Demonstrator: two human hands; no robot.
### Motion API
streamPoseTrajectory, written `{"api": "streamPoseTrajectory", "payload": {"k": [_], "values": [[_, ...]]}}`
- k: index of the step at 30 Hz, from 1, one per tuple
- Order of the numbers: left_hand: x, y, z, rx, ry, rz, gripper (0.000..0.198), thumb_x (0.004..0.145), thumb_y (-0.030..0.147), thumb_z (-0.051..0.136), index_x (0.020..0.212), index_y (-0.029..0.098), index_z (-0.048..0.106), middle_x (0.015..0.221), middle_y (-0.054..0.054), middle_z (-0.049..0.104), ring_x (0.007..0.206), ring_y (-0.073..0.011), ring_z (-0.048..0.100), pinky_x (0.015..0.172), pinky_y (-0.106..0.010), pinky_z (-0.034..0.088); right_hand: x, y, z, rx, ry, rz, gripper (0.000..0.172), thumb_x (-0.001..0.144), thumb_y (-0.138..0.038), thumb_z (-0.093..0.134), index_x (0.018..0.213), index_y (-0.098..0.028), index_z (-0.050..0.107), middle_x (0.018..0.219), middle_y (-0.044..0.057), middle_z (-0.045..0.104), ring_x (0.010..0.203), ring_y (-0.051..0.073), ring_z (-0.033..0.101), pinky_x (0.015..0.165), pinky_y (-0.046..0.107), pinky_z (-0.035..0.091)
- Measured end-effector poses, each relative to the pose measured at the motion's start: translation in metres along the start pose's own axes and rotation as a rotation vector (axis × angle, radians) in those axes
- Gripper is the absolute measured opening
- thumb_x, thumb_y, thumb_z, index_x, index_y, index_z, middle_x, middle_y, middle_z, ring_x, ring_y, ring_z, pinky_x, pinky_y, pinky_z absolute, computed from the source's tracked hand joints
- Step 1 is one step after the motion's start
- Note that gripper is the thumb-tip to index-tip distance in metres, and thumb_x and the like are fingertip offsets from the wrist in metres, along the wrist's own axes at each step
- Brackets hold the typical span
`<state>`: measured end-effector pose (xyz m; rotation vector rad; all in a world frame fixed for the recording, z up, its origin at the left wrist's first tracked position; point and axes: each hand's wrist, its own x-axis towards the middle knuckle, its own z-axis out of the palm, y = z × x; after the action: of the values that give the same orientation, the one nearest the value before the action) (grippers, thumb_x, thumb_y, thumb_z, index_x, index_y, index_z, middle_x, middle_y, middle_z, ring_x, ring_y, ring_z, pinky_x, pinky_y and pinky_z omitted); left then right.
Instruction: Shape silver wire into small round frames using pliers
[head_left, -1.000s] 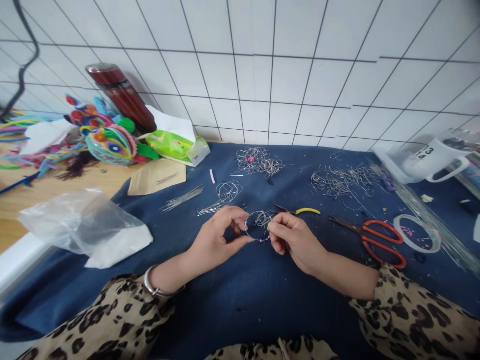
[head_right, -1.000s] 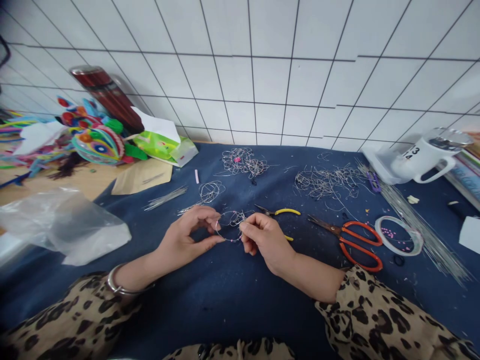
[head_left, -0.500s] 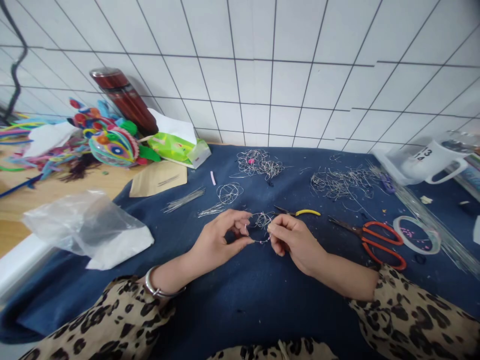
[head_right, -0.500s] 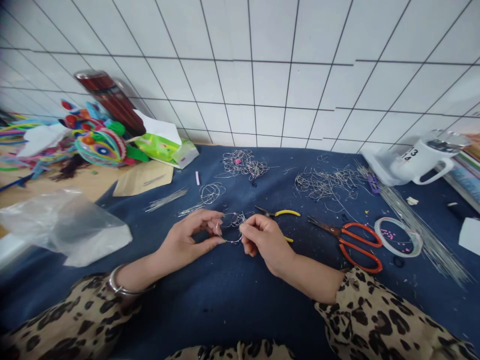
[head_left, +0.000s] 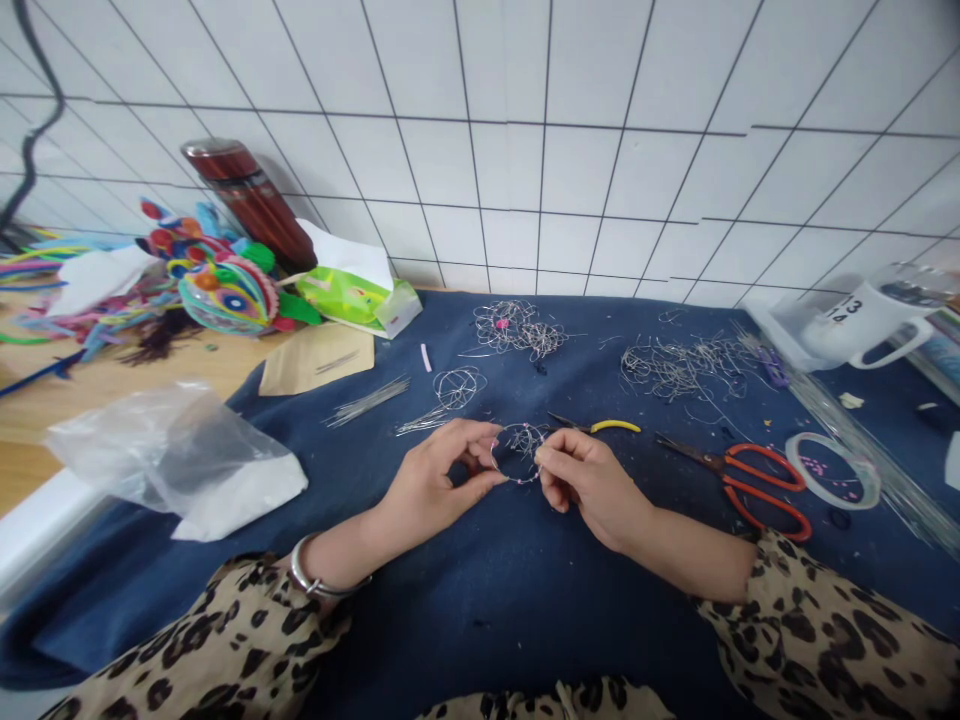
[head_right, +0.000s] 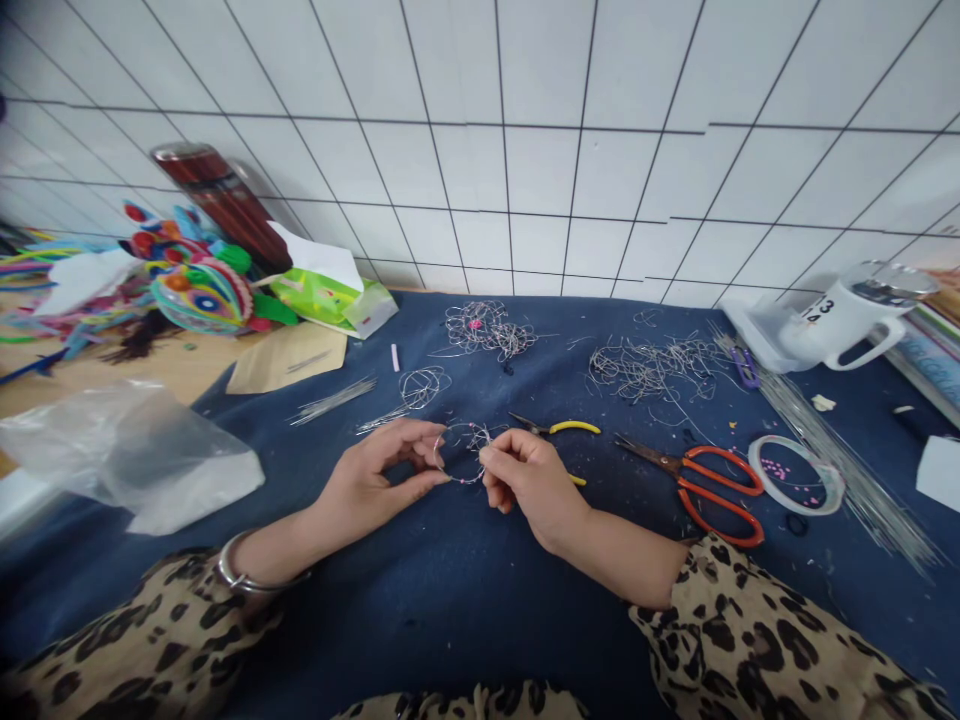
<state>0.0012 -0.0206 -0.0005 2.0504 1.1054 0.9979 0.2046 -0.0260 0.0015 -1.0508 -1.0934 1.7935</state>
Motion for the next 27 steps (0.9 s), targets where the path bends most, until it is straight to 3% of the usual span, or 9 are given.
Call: {"api": "streamPoseTrajectory", "payload": {"k": [15, 27], "values": [[-0.0012, -0.0003, -0.0011, 0.054, 0.025, -0.011, 0.032, 0.075, 0.022, 0.065, 0.104, 0.017, 0.055, 0.082, -0.004, 0.059, 0.068, -0.0131, 0.059, 0.065, -0.029, 0.054, 0.0003, -0.0011, 0.001, -0.002, 0.007, -0.009, 0.021, 0.079, -0.036, 0.057, 0.072, -0.018, 0.049, 0.059, -0.004, 0.053, 0.046, 0.007, 0.046, 0.044, 0.021, 0.033], [-0.0026, 0.0011, -0.0045, 0.236, 0.073, 0.172, 0.025, 0.076, 0.024, 0.064, 0.099, 0.018, 0.056, 0.079, -0.004, 0.06, 0.067, -0.0127, 0.057, 0.062, -0.025, 0.05, 0.0002, -0.0015, 0.0016, -0.005, 0.012, 0.004, 0.02, 0.079, -0.035, 0.057, 0.071, -0.018, 0.048, 0.058, -0.005, 0.052, 0.045, 0.006, 0.045, 0.043, 0.02, 0.033]]}}
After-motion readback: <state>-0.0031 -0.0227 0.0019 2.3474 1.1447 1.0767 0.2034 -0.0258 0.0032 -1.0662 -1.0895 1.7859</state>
